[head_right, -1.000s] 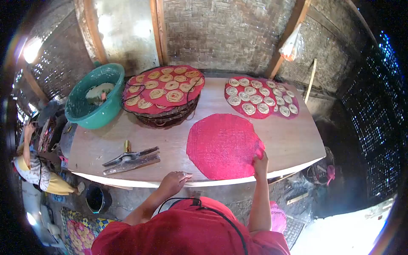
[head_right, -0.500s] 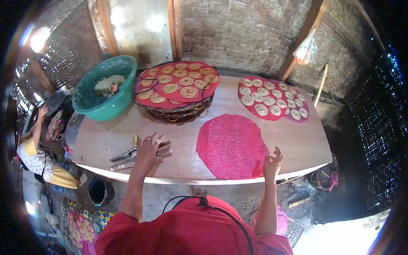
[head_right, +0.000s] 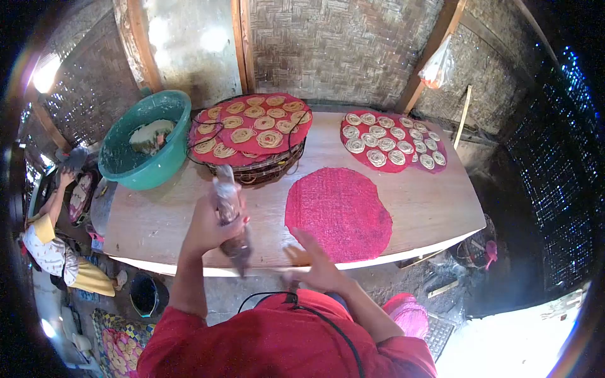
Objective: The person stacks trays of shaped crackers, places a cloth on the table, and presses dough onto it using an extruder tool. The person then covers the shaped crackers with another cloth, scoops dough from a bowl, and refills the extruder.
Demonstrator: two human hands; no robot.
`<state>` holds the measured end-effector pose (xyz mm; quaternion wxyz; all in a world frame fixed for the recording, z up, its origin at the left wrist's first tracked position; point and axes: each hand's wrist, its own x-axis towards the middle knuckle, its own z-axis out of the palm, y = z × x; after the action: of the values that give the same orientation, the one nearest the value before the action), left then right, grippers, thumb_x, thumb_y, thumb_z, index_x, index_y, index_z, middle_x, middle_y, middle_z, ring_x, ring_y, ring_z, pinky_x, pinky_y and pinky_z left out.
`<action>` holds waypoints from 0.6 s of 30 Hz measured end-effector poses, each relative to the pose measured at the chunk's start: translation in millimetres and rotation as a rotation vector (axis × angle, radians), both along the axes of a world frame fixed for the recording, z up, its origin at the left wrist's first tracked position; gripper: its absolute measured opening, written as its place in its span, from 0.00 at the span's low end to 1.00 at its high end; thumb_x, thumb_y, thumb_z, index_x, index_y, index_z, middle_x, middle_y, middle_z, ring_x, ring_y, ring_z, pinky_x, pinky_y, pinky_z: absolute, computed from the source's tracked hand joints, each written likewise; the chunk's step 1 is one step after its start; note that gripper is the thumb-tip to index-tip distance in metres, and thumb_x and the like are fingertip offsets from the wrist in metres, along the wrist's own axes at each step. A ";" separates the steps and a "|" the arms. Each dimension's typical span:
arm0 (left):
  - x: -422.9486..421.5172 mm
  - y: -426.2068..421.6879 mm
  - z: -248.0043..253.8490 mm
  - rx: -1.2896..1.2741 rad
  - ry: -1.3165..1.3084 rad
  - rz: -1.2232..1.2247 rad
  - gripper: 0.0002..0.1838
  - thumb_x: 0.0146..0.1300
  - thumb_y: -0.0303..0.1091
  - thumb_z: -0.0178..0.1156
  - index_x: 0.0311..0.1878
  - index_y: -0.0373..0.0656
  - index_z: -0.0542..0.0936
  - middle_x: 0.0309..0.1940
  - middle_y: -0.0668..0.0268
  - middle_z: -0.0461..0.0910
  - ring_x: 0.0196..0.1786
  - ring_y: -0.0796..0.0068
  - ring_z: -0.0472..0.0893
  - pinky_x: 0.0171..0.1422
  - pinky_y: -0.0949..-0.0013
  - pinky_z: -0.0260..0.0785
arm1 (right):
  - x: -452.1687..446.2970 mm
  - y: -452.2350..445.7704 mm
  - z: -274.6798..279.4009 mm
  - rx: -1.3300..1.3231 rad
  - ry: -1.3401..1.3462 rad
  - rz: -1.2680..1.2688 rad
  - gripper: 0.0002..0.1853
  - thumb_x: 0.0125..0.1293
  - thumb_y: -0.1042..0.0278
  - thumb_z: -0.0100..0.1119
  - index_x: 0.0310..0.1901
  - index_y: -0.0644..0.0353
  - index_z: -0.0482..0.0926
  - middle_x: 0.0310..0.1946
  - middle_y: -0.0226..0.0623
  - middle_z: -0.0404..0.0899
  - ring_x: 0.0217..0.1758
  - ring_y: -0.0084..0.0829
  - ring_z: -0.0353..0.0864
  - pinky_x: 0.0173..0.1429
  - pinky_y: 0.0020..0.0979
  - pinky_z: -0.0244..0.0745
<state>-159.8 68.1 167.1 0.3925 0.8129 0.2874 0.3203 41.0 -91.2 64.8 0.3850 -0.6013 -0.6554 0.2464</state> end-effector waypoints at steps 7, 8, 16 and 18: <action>98.3 5.7 34.0 -0.571 -0.971 -0.218 0.23 0.55 0.25 0.64 0.51 0.41 0.66 0.36 0.63 0.75 0.36 0.74 0.78 0.39 0.68 0.74 | 19.2 -6.8 23.6 -0.213 0.207 -0.143 0.44 0.51 0.51 0.70 0.63 0.66 0.60 0.43 0.47 0.78 0.46 0.40 0.80 0.50 0.39 0.74; 103.7 15.0 37.9 -0.657 -0.907 -0.280 0.22 0.57 0.30 0.63 0.53 0.42 0.67 0.41 0.62 0.76 0.39 0.70 0.78 0.43 0.63 0.74 | 36.5 -15.4 28.2 -0.310 0.387 -0.052 0.40 0.53 0.47 0.67 0.60 0.67 0.63 0.37 0.43 0.78 0.39 0.36 0.79 0.43 0.36 0.73; 183.1 41.2 -40.2 -1.343 -1.140 -0.910 0.32 0.61 0.68 0.46 0.35 0.43 0.73 0.23 0.68 0.72 0.30 0.66 0.77 0.43 0.59 0.70 | 94.3 -69.4 74.6 -0.735 1.072 0.086 0.43 0.63 0.26 0.33 0.53 0.65 0.71 0.28 0.37 0.76 0.25 0.25 0.75 0.29 0.26 0.71; 199.1 40.3 -63.6 -1.435 -1.149 -0.690 0.33 0.59 0.71 0.43 0.29 0.45 0.71 0.19 0.69 0.69 0.26 0.67 0.73 0.39 0.61 0.68 | 102.0 -63.9 74.1 -0.787 1.005 0.011 0.43 0.63 0.26 0.31 0.53 0.64 0.71 0.27 0.37 0.76 0.25 0.27 0.76 0.29 0.27 0.72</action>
<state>39.3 108.4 103.5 0.9454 0.1411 -0.0741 0.2844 143.0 -155.1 138.9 0.3943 -0.5055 -0.2582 0.7227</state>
